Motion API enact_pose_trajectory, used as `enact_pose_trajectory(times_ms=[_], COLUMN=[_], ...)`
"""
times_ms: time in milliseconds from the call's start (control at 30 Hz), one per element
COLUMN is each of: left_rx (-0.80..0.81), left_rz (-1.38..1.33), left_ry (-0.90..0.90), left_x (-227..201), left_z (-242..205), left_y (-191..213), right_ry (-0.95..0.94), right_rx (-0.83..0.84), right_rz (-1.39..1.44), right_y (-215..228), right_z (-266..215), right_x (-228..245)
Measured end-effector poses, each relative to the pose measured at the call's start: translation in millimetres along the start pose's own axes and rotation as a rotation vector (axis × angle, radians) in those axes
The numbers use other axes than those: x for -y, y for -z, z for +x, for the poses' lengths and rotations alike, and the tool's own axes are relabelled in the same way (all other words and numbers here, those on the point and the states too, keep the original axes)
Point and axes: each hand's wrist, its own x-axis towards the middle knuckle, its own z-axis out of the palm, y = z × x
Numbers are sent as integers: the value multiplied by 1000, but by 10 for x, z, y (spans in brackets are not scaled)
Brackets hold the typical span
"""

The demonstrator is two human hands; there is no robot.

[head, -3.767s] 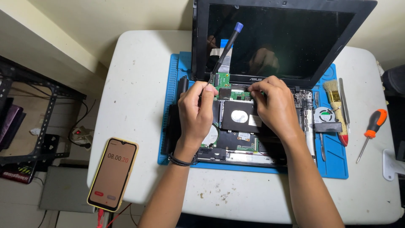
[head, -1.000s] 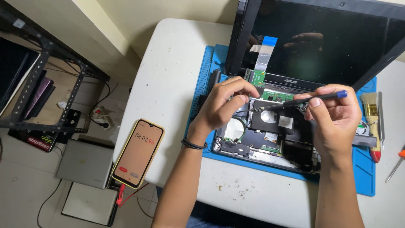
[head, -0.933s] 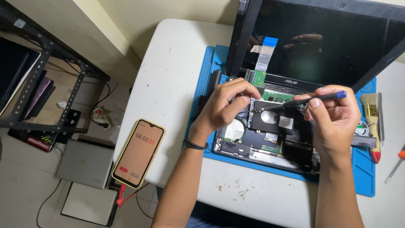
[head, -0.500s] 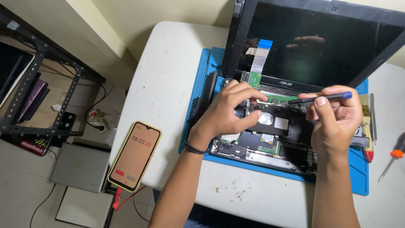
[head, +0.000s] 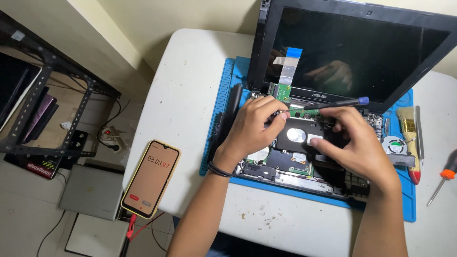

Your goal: Removing the hard drive and internal circuit boards from a laptop using a screwdriver

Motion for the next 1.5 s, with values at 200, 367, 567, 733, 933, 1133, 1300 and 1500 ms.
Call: enact_pose_trajectory(times_ms=[200,367,567,733,933,1133,1300,1500], left_rx=[-33,-48,-39,4,2,17,13,13], left_rz=[-18,-41,-55,-52,-68,-73,-73,-74], left_ry=[6,26,57,62,108,162,167,172], left_x=[6,1,-63,-71,-45,-87,-83,-100], left_z=[7,8,30,49,41,45,22,39], left_y=[-1,12,26,7,-44,-58,-91,-60], right_ry=[206,190,37,102,204,158,120,31], right_rx=[92,85,136,69,27,86,97,70], right_rz=[-287,-296,-232,-207,-121,-15,152,482], right_y=[-123,-171,-190,-222,-223,-188,-177,-97], right_z=[23,28,33,17,-5,-11,-10,-36], right_x=[-78,-152,-119,-192,-101,-3,-45,-177])
